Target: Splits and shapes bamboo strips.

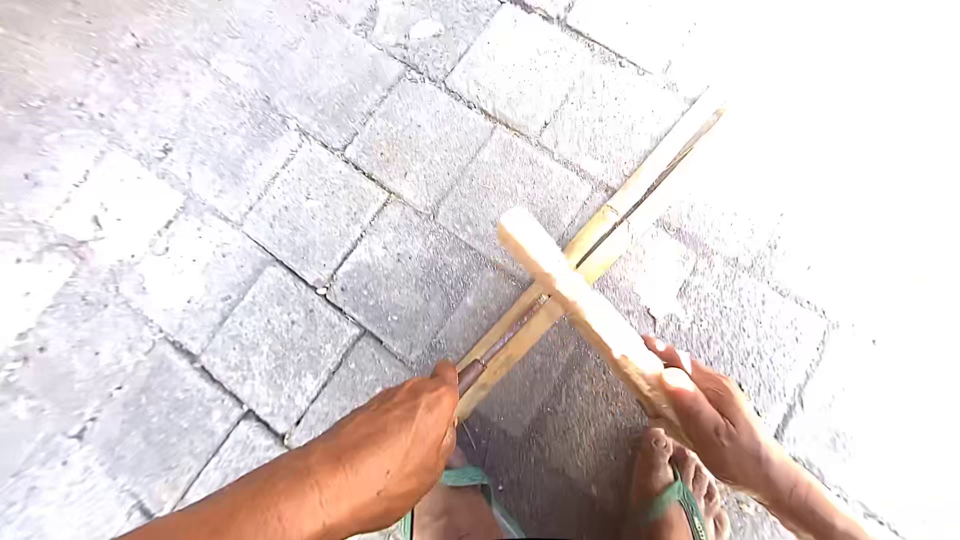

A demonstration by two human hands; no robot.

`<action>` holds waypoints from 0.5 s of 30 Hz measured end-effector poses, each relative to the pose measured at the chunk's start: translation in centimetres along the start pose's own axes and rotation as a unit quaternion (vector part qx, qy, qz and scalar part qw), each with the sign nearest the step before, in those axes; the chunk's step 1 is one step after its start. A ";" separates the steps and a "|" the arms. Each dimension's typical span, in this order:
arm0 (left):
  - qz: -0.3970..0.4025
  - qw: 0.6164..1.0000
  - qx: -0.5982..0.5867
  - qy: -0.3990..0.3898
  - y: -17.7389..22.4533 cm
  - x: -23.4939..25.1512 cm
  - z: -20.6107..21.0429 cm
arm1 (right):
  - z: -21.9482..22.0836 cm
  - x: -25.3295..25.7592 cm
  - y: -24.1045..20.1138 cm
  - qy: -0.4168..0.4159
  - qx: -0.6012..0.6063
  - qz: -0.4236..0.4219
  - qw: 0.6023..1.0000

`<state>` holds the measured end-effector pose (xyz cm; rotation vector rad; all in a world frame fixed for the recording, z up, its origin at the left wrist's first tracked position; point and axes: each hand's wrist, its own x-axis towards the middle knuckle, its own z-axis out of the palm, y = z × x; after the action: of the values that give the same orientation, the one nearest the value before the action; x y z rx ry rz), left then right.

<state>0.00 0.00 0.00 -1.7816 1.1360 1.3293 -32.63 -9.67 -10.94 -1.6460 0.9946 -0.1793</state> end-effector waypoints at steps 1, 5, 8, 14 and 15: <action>-0.001 1.000 -0.014 0.003 -0.3 0.4 0.1 | -0.7 0.4 0.5 0.038 -0.013 -0.019 0.999; 0.008 0.998 -0.059 0.016 -0.7 1.3 1.8 | -3.5 0.6 1.5 0.143 -0.023 0.030 0.989; 0.009 0.997 -0.074 0.025 -0.3 1.4 2.9 | -5.7 0.5 3.3 0.211 -0.014 0.060 0.976; 0.014 0.991 -0.121 0.052 1.1 1.4 5.5 | -7.4 0.2 6.0 0.313 0.022 0.086 0.946; 0.016 0.990 -0.128 0.054 1.4 1.6 5.8 | -7.3 0.3 6.1 0.323 0.026 0.082 0.943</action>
<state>-3.42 4.04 -3.17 -2.0488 1.0937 1.4672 -39.87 -15.18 -13.80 -1.4668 1.5963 -0.6575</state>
